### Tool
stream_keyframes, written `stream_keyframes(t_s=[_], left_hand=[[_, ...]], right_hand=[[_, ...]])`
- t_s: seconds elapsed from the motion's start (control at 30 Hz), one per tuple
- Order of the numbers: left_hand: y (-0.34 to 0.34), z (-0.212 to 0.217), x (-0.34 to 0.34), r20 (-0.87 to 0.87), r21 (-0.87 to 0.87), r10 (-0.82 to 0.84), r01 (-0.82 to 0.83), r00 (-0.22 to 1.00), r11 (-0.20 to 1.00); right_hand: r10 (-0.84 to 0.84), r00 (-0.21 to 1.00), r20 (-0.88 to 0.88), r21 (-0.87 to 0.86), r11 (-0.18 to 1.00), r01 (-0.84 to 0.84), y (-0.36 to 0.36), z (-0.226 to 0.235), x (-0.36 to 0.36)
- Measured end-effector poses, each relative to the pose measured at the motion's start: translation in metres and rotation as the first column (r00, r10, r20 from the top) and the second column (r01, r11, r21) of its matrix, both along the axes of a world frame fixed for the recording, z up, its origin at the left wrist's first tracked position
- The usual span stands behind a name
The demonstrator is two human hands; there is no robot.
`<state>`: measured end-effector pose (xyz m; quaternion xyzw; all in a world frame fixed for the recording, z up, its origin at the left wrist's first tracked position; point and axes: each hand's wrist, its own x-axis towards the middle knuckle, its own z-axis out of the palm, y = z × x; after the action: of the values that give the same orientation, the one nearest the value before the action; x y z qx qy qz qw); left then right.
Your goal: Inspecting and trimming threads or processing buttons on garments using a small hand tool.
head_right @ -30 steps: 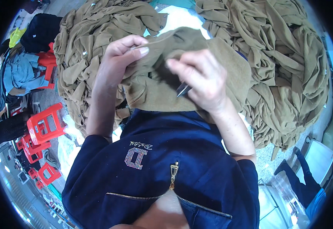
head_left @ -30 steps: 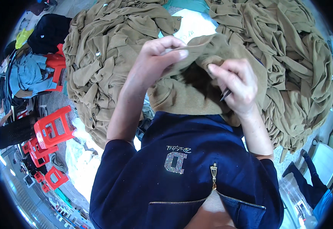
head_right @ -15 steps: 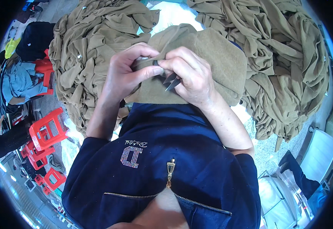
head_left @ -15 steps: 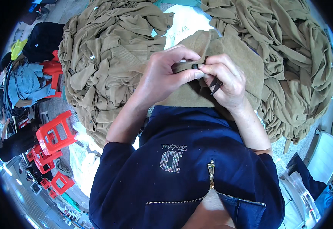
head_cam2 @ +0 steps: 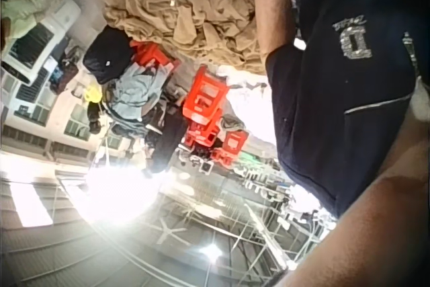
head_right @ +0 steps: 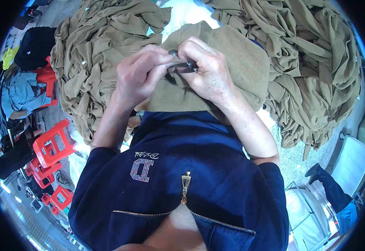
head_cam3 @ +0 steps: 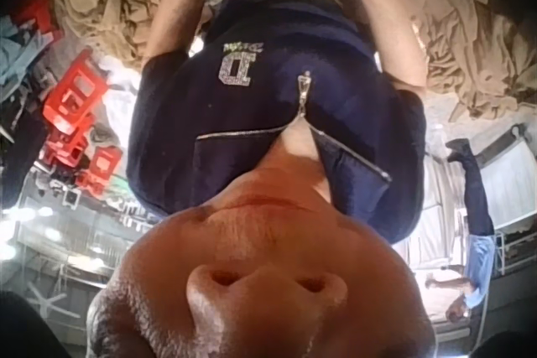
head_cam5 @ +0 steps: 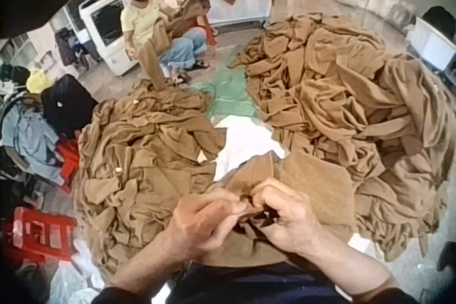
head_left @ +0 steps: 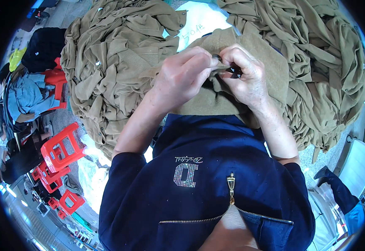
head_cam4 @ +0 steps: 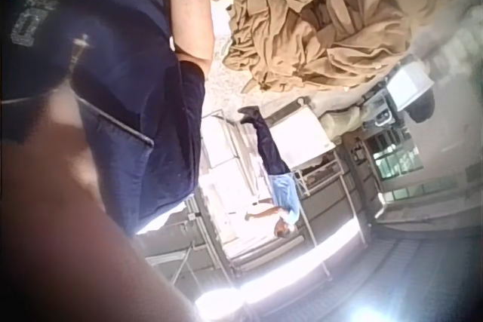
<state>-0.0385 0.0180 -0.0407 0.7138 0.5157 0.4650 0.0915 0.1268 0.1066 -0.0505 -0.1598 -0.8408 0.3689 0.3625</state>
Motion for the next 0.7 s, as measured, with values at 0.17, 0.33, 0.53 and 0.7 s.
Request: stream_keyframes(t_s=[0.17,0.33,0.53,0.7], left_hand=[[0.015,-0.024,-0.002,-0.138,0.047,0.291,-0.288,0.947,0.957],[-0.015,-0.057,-0.048,0.174,-0.745,0.347,-0.107,0.922,0.659],[-0.052,-0.104,-0.084,0.542,-0.651,0.475,-0.011,0.693,0.759],[-0.039,-0.052,-0.080,0.689,-0.600,0.436,0.118,0.580,0.792]], right_hand=[[-0.191,0.981,0.035,-0.018,0.981,0.192,-0.013,0.000,0.000],[-0.241,0.860,0.449,0.256,0.957,0.135,-0.004,-0.028,0.053],[-0.274,0.860,0.429,-0.166,0.913,0.374,-0.003,-0.028,0.073],[-0.189,0.878,0.440,-0.134,0.953,0.272,0.002,-0.015,0.064]])
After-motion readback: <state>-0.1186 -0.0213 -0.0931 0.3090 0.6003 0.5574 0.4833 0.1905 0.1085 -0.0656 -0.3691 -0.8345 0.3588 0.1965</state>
